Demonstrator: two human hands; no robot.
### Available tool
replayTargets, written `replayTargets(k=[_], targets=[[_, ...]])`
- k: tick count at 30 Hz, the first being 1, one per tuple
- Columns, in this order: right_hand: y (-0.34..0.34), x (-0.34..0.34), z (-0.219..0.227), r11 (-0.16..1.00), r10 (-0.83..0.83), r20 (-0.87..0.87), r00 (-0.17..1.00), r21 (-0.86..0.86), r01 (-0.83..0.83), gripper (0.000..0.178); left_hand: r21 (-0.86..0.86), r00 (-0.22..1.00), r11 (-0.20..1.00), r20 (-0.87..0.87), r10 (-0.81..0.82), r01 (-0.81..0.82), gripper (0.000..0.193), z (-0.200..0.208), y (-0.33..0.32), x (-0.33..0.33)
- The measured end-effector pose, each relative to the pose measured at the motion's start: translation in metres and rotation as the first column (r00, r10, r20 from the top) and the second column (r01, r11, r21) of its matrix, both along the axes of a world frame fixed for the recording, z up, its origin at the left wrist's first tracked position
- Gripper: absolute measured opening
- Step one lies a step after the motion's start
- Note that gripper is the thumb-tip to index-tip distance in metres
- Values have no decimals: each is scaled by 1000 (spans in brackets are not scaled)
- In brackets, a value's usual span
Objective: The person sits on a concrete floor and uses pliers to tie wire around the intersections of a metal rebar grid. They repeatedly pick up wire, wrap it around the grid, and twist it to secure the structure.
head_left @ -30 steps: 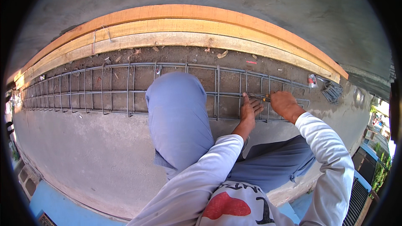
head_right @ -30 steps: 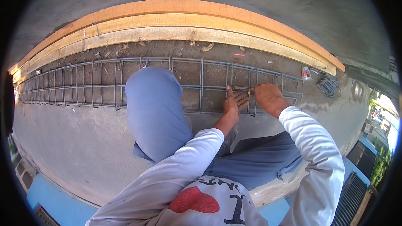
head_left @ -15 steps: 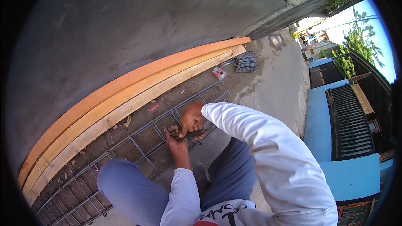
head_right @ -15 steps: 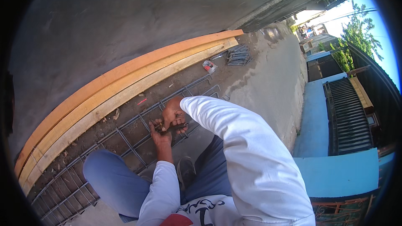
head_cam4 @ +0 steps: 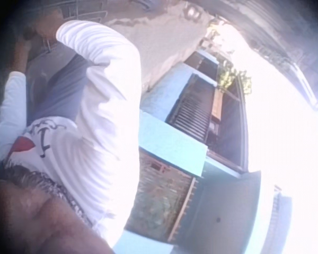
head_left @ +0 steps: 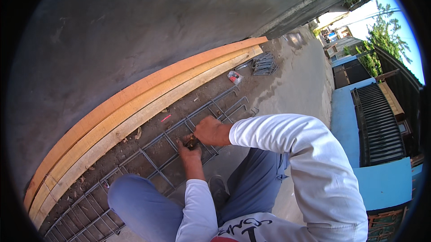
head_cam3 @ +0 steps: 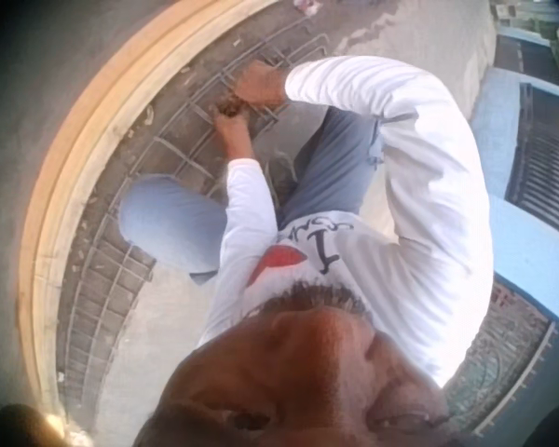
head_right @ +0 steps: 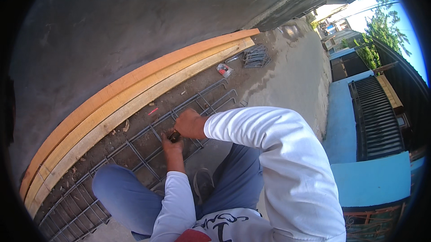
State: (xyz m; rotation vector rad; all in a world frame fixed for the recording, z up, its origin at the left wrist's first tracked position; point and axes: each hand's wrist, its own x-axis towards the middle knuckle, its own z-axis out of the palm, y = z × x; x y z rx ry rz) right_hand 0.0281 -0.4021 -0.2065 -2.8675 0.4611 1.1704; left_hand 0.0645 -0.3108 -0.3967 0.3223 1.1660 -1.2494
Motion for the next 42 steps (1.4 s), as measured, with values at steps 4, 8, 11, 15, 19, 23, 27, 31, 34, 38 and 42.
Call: replayTargets(k=[4, 8, 11, 15, 19, 23, 27, 31, 34, 38, 42], targets=[[-23, 4, -4, 885, -329, -409, 851, 180, 429, 39, 175, 972, 967, 109, -206, 186, 41, 83, 10, -18], [-50, 9, -20, 232, -503, -846, 175, 62, 971, 50, -24, 982, 999, 185, -38, 44, 39, 63, 14, -24], [-49, 12, -16, 353, -541, -777, 322, 137, 925, 52, 0, 982, 1000, 186, -19, 19, 41, 47, 4, -22], [-21, 8, 11, 986, -20, -76, 997, 161, 32, 49, -92, 997, 995, 73, -25, 32, 47, 28, 2, -10], [-5, -22, 30, 834, 476, 0, 879, -318, -451, 51, 85, 992, 994, -107, -66, 75, 49, 30, -17, 1], [-11, -21, 16, 918, 342, 40, 939, -225, -325, 32, 45, 986, 992, -123, -111, 118, 49, 28, -11, 1], [-10, -3, 10, 996, -88, -150, 985, 17, 92, 20, -107, 999, 994, -24, -37, 34, 53, 25, 14, 0], [-17, 23, 27, 861, -419, -437, 796, 89, 501, 39, -211, 996, 974, 48, -69, 78, 64, 50, 24, -14], [-32, -1, -1, 399, -617, -706, 347, 100, 912, 48, -149, 995, 984, -1, 100, -99, 50, 50, 18, -22], [-36, -17, 1, 78, -608, -781, 140, 116, 990, 49, 23, 986, 987, -59, 159, -157, 27, 40, 1, -22], [7, -17, 27, 958, -280, -54, 958, 45, 283, 47, 129, 991, 987, -75, 111, -100, 36, 32, -9, -19]])
